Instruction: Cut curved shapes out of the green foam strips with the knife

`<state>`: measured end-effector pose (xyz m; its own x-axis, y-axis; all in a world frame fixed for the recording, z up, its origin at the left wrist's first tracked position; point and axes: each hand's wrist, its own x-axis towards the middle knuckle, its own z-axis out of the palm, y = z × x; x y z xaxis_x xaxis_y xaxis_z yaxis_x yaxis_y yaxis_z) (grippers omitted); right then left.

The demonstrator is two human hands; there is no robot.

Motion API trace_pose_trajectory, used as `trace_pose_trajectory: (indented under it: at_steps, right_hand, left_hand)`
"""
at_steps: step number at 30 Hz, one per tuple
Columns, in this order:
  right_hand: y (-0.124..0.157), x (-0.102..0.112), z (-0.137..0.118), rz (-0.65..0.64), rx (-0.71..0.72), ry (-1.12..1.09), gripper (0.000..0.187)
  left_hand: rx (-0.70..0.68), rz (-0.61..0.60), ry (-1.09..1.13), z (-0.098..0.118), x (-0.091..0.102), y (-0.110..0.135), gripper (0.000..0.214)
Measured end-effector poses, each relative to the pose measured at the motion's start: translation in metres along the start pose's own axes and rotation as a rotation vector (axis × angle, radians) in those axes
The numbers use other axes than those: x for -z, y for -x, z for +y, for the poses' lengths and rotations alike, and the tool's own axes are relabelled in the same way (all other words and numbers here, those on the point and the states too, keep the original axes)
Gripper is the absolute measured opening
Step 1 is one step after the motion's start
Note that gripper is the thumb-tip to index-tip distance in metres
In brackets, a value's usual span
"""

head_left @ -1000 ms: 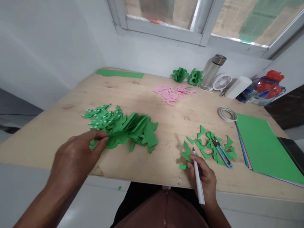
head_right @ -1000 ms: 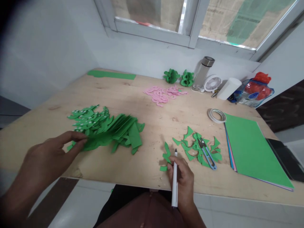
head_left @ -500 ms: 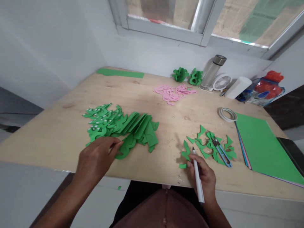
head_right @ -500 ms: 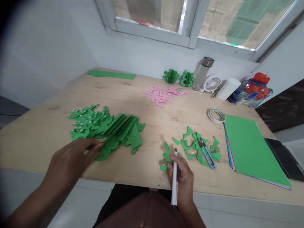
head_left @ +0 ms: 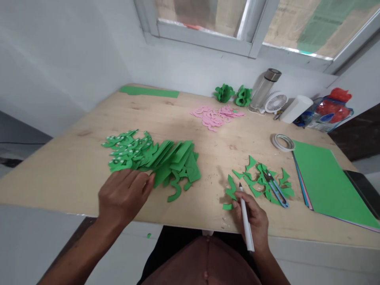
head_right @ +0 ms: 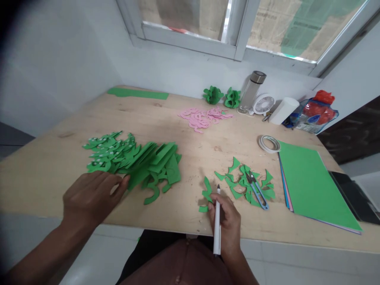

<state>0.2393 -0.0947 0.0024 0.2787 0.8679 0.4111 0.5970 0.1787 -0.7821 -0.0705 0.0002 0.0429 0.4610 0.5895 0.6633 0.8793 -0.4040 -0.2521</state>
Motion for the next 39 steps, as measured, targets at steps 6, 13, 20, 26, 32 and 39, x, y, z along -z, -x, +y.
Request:
trace_pose_trajectory:
  at_steps: [6,13,20,26,32,39]
  right_hand:
    - [-0.003,0.0,-0.004,0.015,-0.006,-0.027,0.012]
    - [-0.003,0.0,-0.004,0.012,0.002,-0.015,0.011]
    - [-0.002,0.001,-0.003,0.013,0.025,-0.004,0.012]
    - [-0.002,0.001,-0.002,0.018,-0.007,-0.012,0.012]
    - [-0.001,0.002,-0.002,0.059,0.003,0.005,0.013]
    - [-0.007,-0.003,-0.012,0.032,0.004,-0.043,0.011]
  left_hand:
    - [0.04,-0.088,0.023,-0.01,0.004,0.001,0.036]
    - [0.141,-0.28,0.187,-0.023,0.02,0.012,0.033]
    - [0.31,-0.243,0.227,-0.02,0.036,0.029,0.023]
    - [0.26,-0.108,0.461,0.035,0.039,-0.001,0.025]
    - [0.141,-0.103,0.551,0.107,0.013,-0.023,0.031]
    - [0.101,-0.164,0.703,0.141,0.006,-0.02,0.02]
